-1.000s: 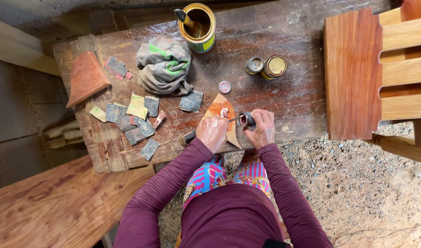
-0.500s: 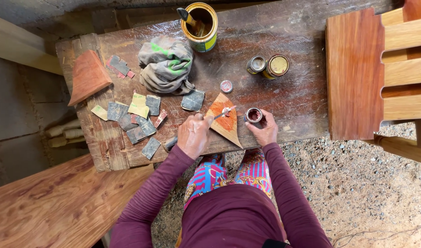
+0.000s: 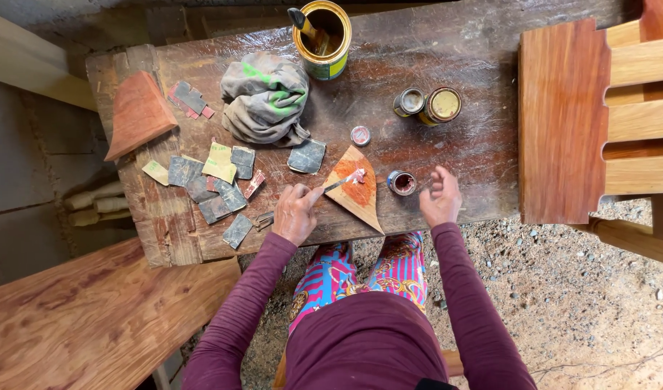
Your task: The person mixes a reddish substance from a small can onto a wooden palette using a metal tool. They then pick up a wooden chair part, wipe it with a cloth, and place it on the table. The person continues to mix the substance on the palette.
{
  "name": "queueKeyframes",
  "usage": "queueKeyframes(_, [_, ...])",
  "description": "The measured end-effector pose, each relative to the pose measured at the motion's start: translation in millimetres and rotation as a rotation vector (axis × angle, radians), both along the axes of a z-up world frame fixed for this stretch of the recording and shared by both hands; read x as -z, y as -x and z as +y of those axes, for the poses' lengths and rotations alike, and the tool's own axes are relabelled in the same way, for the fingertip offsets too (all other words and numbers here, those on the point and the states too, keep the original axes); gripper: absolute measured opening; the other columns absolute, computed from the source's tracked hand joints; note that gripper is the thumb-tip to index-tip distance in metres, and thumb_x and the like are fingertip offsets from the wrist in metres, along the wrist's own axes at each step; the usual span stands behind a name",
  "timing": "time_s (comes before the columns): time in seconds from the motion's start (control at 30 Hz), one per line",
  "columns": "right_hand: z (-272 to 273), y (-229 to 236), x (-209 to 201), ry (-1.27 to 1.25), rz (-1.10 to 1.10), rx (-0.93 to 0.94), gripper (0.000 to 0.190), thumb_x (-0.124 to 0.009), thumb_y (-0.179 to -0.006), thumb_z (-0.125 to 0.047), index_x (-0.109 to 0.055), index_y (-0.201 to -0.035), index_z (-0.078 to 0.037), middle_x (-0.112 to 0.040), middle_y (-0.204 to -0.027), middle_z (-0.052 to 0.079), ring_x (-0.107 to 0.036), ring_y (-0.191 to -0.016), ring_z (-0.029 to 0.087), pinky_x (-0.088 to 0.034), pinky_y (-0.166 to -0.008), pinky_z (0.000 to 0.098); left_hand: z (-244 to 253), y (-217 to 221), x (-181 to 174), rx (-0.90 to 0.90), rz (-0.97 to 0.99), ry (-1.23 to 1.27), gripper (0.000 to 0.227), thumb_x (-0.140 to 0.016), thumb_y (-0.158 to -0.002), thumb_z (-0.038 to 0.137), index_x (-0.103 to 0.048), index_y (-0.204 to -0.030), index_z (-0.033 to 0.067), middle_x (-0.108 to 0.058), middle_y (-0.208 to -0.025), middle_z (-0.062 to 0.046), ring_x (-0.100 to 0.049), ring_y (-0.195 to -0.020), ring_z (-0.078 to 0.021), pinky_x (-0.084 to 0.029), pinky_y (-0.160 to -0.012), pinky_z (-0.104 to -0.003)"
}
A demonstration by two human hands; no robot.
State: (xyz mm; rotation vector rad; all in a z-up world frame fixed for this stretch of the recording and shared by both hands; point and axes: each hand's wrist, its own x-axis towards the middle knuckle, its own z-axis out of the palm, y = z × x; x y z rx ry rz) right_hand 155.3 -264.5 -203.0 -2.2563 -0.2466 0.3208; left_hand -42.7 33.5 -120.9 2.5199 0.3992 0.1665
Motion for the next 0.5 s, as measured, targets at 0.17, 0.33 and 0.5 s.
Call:
queueKeyframes(0.17, [58.1, -33.6, -35.9, 0.012, -0.21, -0.182, 0.05, -0.08, -0.083, -0.012, -0.065, -0.13, -0.005, -0.07, -0.116, 0.011, -0.066, -0.103, 0.02, -0.059, -0.084, 0.0374, -10.2, 6.5, 1.6, -0.037, -0.039, 0.0, 0.045, -0.069, -0.074, -0.008, -0.074, -0.116, 0.0088, -0.061, -0.091, -0.009, -0.058, -0.087, -0.0277, -0.051, -0.076, -0.041])
queueKeyframes(0.33, [139.4, -53.1, -39.2, 0.131, -0.296, -0.383, 0.055, -0.086, -0.079, -0.031, -0.067, -0.125, -0.008, -0.07, -0.109, 0.011, -0.062, -0.103, 0.031, -0.054, -0.09, 0.0457, -14.1, 6.3, -22.7, -0.048, 0.016, -0.027, 0.045, -0.067, -0.073, -0.009, -0.074, -0.114, 0.0067, -0.06, -0.089, -0.012, -0.059, -0.087, -0.0303, -0.05, -0.073, -0.043])
queueKeyframes(0.5, [203.2, -60.1, -37.4, 0.59, -0.108, -0.495, 0.064, -0.086, -0.074, -0.049, -0.065, -0.121, -0.012, -0.067, -0.114, 0.015, -0.06, -0.11, 0.035, -0.052, -0.086, 0.051, -21.3, 20.2, -23.6, -0.138, -0.021, 0.076, 0.043, -0.067, -0.077, -0.008, -0.073, -0.117, 0.0066, -0.061, -0.092, -0.012, -0.061, -0.089, -0.0314, -0.051, -0.078, -0.043])
